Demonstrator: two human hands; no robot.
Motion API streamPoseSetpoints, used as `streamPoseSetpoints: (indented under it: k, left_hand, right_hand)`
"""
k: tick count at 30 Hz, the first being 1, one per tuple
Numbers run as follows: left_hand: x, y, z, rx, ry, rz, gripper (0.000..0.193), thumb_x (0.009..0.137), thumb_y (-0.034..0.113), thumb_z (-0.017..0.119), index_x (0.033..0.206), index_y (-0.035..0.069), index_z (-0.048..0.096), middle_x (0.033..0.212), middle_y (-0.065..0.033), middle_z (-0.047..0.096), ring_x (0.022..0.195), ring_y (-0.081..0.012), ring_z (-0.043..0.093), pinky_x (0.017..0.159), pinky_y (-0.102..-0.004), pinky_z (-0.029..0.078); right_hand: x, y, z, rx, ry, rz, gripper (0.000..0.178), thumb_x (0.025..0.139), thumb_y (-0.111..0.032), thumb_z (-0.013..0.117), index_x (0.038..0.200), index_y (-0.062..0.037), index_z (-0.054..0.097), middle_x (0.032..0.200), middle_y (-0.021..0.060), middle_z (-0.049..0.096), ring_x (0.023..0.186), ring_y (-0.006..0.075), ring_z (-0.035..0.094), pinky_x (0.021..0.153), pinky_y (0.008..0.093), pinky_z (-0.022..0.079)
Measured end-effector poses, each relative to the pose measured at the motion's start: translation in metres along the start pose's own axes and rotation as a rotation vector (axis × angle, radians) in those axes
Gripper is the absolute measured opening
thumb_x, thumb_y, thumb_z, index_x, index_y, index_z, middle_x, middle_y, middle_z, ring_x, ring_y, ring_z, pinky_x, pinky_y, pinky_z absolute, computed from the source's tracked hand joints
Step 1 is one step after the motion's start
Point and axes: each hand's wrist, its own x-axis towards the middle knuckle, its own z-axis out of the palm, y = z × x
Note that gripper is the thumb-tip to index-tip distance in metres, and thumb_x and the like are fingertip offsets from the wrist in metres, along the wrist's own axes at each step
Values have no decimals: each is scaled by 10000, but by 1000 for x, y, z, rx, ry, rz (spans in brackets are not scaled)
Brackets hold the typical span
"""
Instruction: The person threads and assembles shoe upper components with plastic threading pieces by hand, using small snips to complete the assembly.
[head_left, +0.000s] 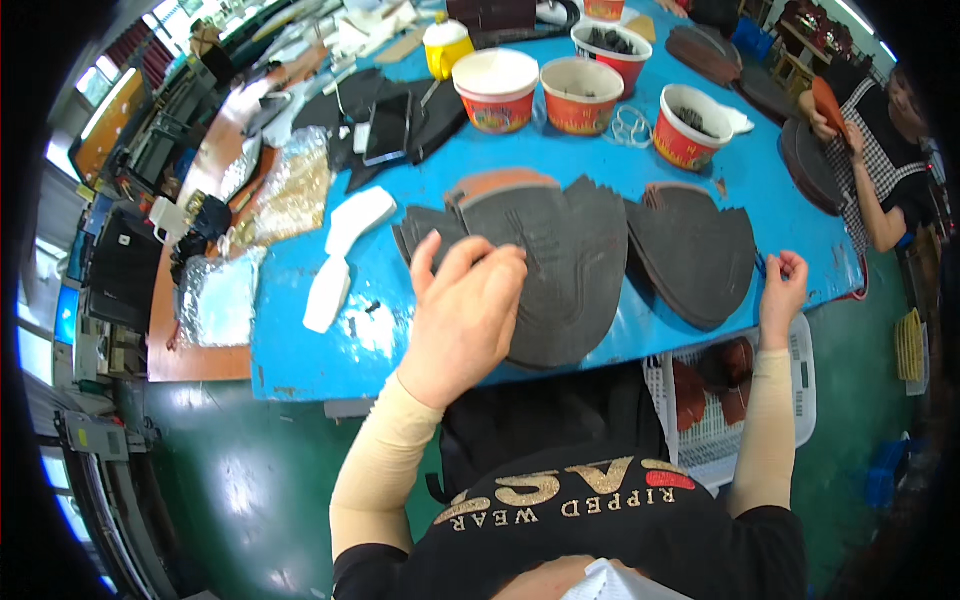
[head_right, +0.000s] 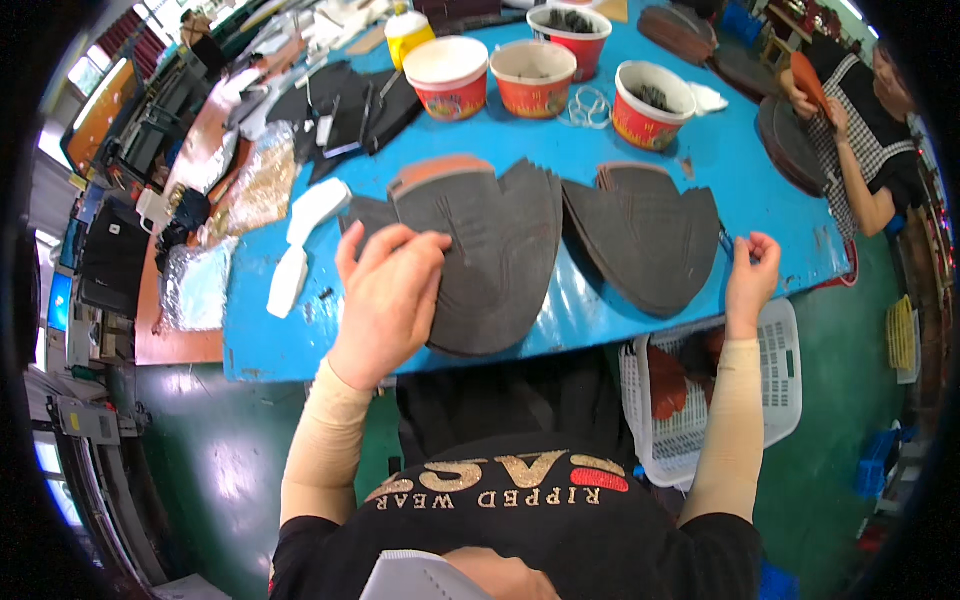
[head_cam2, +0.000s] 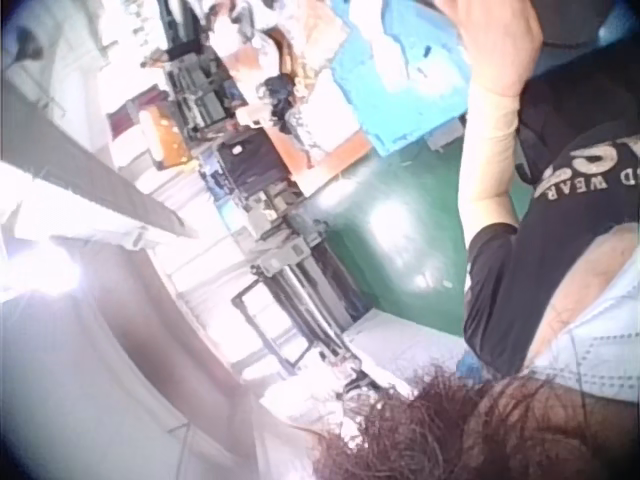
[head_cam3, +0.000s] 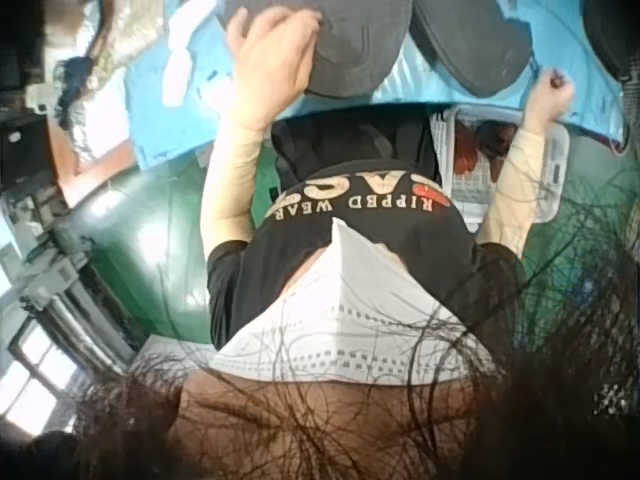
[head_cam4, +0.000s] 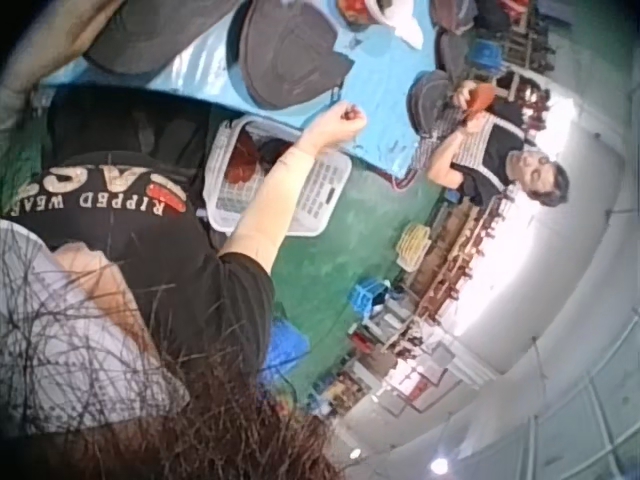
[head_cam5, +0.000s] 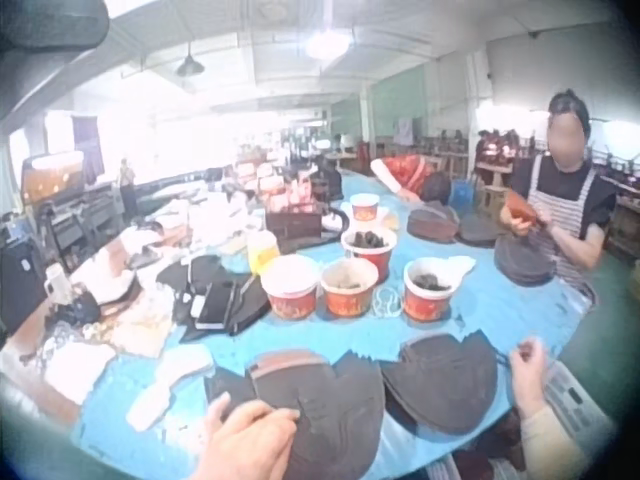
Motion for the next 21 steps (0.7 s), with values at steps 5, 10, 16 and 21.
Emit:
streamPoseSetpoints:
  k: [5,10,16,21]
  left_hand:
    - [9,2,-6,92,-33,75,191,768,40,611,947,88,563,1002,-8,623,970,-206,565,1040,-454,264]
    - [15,4,-7,84,-134,152,159,767,62,583,913,87,524,852,-43,557,895,-217,563,946,-410,372]
    - [11,6,-7,118,-96,141,92,776,71,563,846,94,509,822,-35,555,866,-197,575,944,-409,381]
    - [5,8,-3,123,-71,111,99,779,76,559,868,91,518,840,-34,564,876,-195,590,1005,-423,360]
  right_hand:
    - [-4,6,-3,-27,-10,-41,179,848,-124,656,950,-8,566,833,39,575,766,145,514,736,291,454]
    - [-7,-2,-1,-25,-34,-38,160,838,-108,649,922,-7,558,814,49,569,754,156,515,721,300,452]
    - [-10,-12,-3,-8,-8,-27,156,870,-113,630,955,5,572,868,65,594,797,169,545,754,311,463]
    - [-29,-68,-15,176,25,-100,173,923,-117,587,1028,19,576,958,82,612,858,178,574,802,311,468]
